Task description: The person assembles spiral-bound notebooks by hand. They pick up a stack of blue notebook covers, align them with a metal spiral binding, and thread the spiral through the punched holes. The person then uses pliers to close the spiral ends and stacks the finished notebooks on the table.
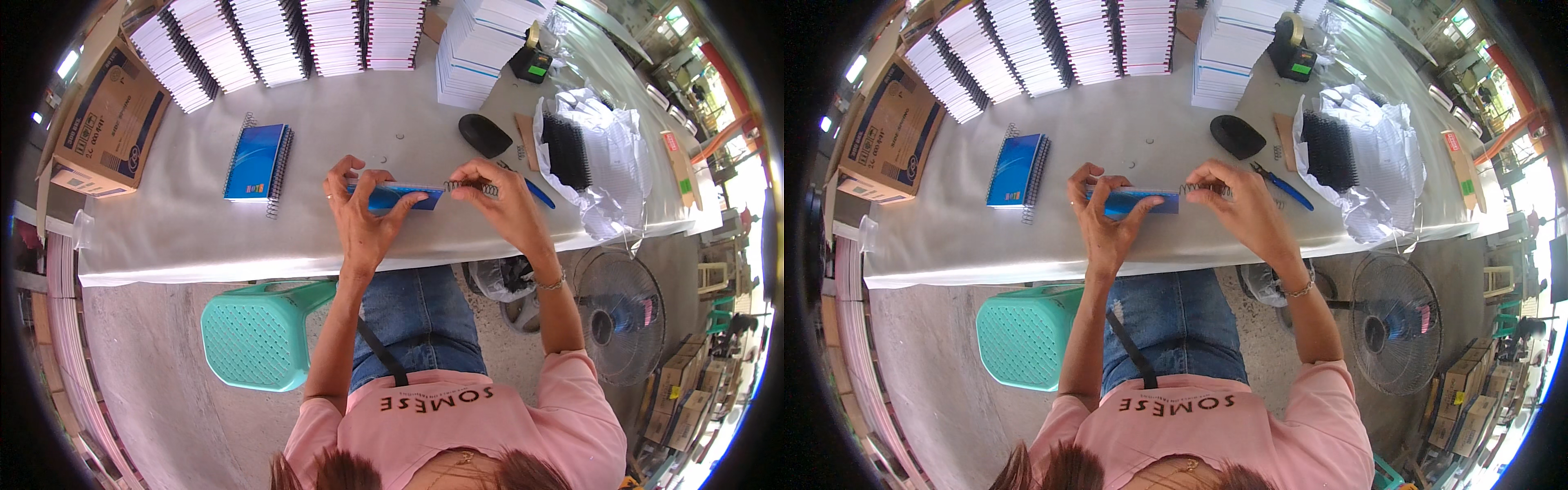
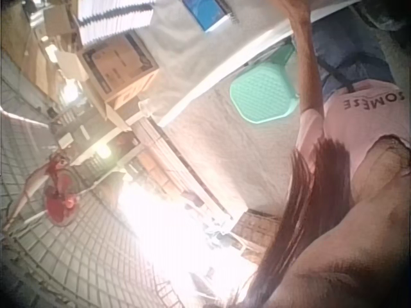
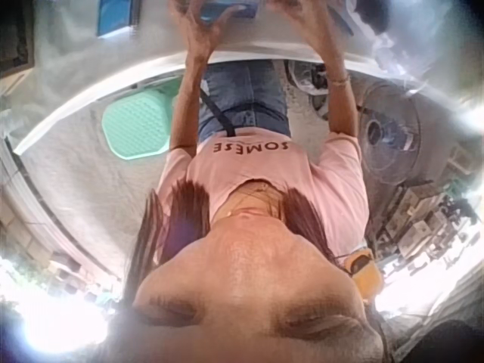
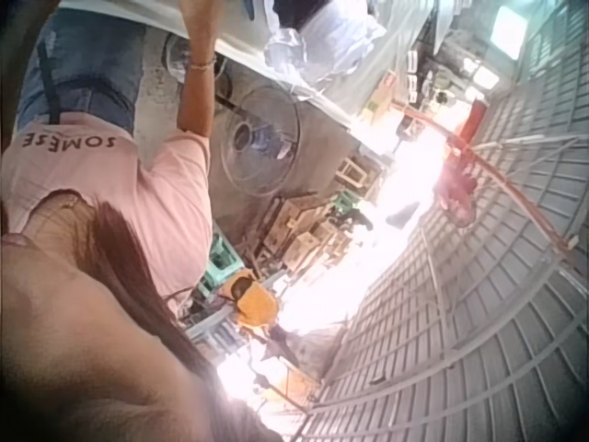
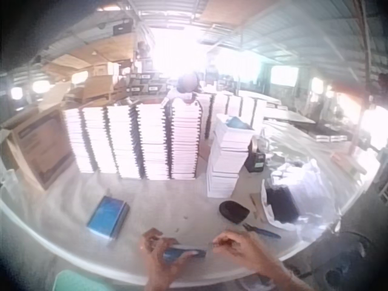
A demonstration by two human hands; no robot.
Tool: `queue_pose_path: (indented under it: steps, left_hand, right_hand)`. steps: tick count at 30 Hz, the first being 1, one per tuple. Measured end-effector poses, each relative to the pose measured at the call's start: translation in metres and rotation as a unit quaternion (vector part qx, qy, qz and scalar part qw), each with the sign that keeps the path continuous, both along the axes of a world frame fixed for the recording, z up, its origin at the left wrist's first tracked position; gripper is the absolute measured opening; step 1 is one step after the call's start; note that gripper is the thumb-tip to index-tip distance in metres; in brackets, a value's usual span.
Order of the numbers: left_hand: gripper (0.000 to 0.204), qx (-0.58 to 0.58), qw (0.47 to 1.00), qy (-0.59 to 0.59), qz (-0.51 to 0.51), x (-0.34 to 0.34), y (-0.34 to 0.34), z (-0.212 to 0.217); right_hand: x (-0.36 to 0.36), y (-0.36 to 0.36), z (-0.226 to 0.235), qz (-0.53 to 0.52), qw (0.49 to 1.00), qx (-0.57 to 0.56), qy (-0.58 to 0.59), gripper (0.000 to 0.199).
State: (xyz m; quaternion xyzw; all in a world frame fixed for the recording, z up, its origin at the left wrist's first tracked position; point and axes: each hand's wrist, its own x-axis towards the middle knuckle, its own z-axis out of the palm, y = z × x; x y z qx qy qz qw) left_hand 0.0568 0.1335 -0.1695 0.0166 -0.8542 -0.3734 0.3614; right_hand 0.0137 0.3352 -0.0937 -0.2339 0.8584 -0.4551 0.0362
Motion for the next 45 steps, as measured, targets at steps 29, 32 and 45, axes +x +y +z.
queue_pose_path:
  steps: [29,32,45]
  left_hand:
    - [0.051,0.016,1.000,-0.025,0.007,-0.004,0.002,-0.001]
    - [0.050,0.022,0.999,-0.029,0.007,-0.004,0.002,0.002]
    - [0.054,0.034,0.999,-0.020,-0.005,0.010,0.000,0.008]
  right_hand:
    - [0.005,-0.011,-0.040,-0.015,0.987,-0.077,0.143,0.017]
    - [0.006,-0.009,-0.038,-0.012,0.987,-0.013,0.157,0.013]
    - [-0.030,-0.007,-0.019,-0.019,0.957,0.128,0.260,0.013]
